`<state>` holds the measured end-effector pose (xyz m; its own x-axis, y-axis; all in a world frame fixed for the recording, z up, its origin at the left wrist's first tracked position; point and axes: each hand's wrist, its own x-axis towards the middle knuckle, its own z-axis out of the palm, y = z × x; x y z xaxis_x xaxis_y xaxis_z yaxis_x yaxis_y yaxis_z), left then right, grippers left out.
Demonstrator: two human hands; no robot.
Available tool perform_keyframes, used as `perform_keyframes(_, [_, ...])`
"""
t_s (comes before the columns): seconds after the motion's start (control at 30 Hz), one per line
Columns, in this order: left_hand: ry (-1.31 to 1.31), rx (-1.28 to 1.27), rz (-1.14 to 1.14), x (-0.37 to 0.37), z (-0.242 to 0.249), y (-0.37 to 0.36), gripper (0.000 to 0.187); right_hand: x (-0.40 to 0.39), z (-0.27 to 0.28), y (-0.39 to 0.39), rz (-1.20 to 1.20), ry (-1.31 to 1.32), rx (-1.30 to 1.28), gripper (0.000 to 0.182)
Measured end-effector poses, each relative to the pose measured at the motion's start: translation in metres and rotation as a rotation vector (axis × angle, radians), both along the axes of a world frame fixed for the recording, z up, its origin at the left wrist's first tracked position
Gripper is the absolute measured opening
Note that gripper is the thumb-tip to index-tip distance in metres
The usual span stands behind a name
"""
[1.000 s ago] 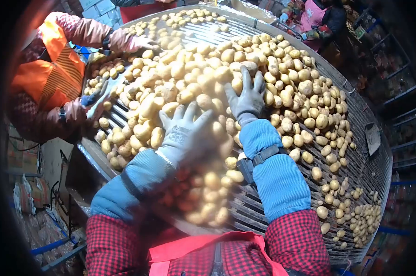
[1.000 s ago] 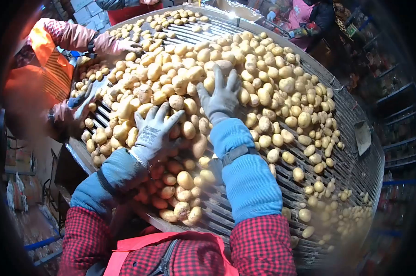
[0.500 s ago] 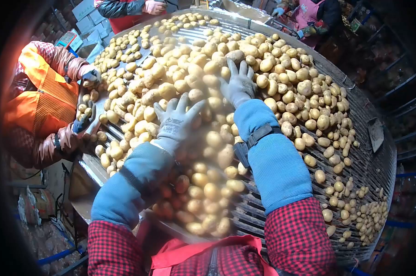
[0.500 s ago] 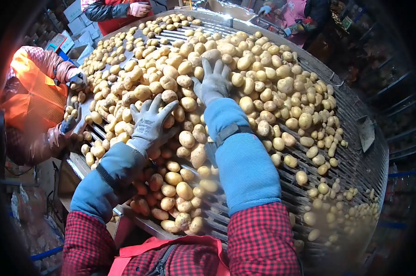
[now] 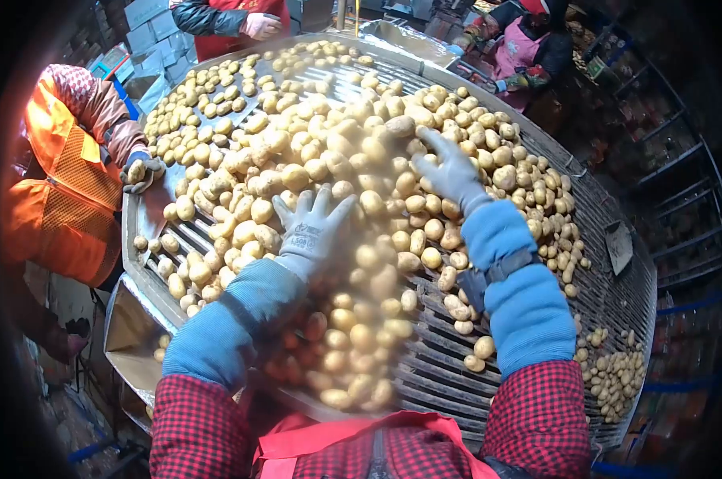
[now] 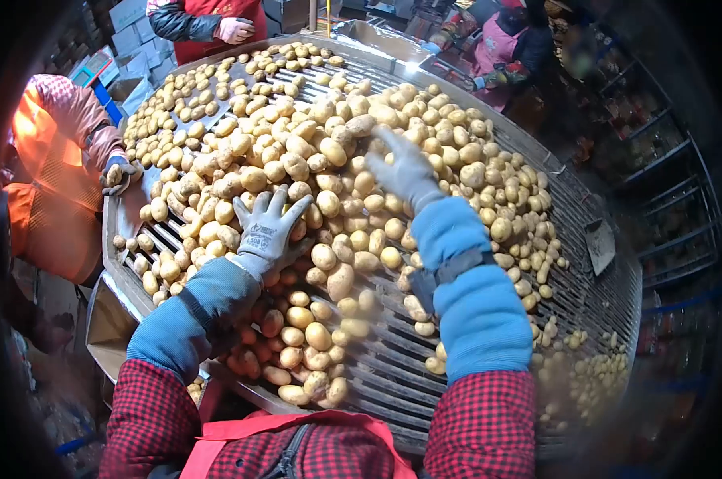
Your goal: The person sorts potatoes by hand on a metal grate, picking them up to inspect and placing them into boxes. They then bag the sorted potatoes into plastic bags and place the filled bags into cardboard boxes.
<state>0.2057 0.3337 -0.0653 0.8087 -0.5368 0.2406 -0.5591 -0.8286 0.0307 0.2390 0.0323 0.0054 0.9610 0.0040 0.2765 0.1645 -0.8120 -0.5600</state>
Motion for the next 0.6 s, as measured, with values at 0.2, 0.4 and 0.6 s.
perform_keyframes(0.2, [0.013, 0.030, 0.000, -0.003, 0.011, -0.002, 0.083, 0.103, -0.017, -0.042, -0.184, -0.069, 0.082, 0.054])
perform_keyframes(0.4, [0.009, 0.040, 0.031, -0.003, 0.008, -0.004, 0.066, 0.165, -0.065, -0.046, -0.224, 0.097, -0.138, 0.044])
perform_keyframes(0.6, [-0.036, -0.069, -0.013, -0.003, 0.010, -0.004, 0.060, 0.135, -0.009, -0.031, -0.183, 0.393, -0.282, 0.038])
